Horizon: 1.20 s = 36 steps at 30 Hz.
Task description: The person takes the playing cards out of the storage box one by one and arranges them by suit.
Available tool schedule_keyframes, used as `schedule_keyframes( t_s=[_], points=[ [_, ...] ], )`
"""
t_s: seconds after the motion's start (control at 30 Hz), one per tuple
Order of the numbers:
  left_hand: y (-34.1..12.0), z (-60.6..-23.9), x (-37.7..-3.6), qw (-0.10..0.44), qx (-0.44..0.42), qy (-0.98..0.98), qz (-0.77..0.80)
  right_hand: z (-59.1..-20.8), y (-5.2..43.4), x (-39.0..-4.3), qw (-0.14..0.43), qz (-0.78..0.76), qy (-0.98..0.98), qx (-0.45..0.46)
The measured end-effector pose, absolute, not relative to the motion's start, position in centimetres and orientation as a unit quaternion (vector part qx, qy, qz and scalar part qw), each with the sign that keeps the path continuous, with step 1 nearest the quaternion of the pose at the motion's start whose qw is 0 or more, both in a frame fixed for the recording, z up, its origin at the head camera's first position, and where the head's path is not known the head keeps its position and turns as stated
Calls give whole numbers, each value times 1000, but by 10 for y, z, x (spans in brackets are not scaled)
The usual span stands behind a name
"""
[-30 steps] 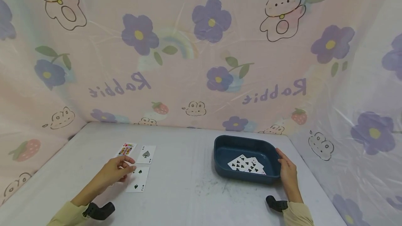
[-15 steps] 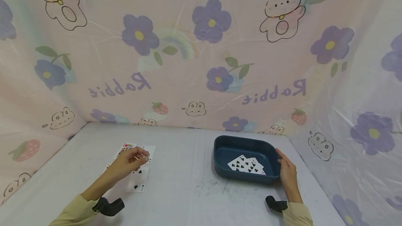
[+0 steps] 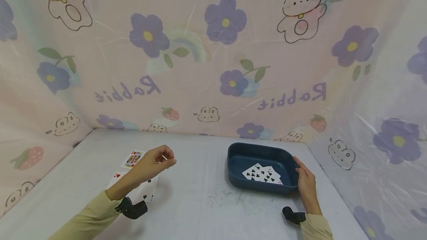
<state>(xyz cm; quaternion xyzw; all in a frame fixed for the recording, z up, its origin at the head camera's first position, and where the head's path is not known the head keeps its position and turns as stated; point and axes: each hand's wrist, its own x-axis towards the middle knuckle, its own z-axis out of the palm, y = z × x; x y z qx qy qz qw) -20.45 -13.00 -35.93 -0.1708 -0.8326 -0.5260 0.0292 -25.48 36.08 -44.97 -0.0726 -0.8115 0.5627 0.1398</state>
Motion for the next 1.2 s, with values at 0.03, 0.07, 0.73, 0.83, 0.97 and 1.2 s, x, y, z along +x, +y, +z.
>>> schedule_keyframes(
  t_s=[0.03,0.07,0.73,0.83,0.97,1.2],
  points=[
    [-126,-358,-205,28,-175,-832,-526,-449,361,-255,140,564,-810,-71],
    [-123,-356,-206,28,-179,-832,-525,-449,361,-255,140,566,-810,-70],
    [-50,-340,-235,78,-292,-850,-431,-448,361,-254,138,565,-810,-74],
    [-39,-338,-239,71,-309,-853,-414,-449,361,-254,136,566,-810,-73],
    [-26,-333,-242,57,-319,-863,-387,-448,361,-253,131,567,-810,-72],
    [-5,-328,-250,46,-337,-872,-353,-448,361,-253,131,571,-807,-72]
  ],
)
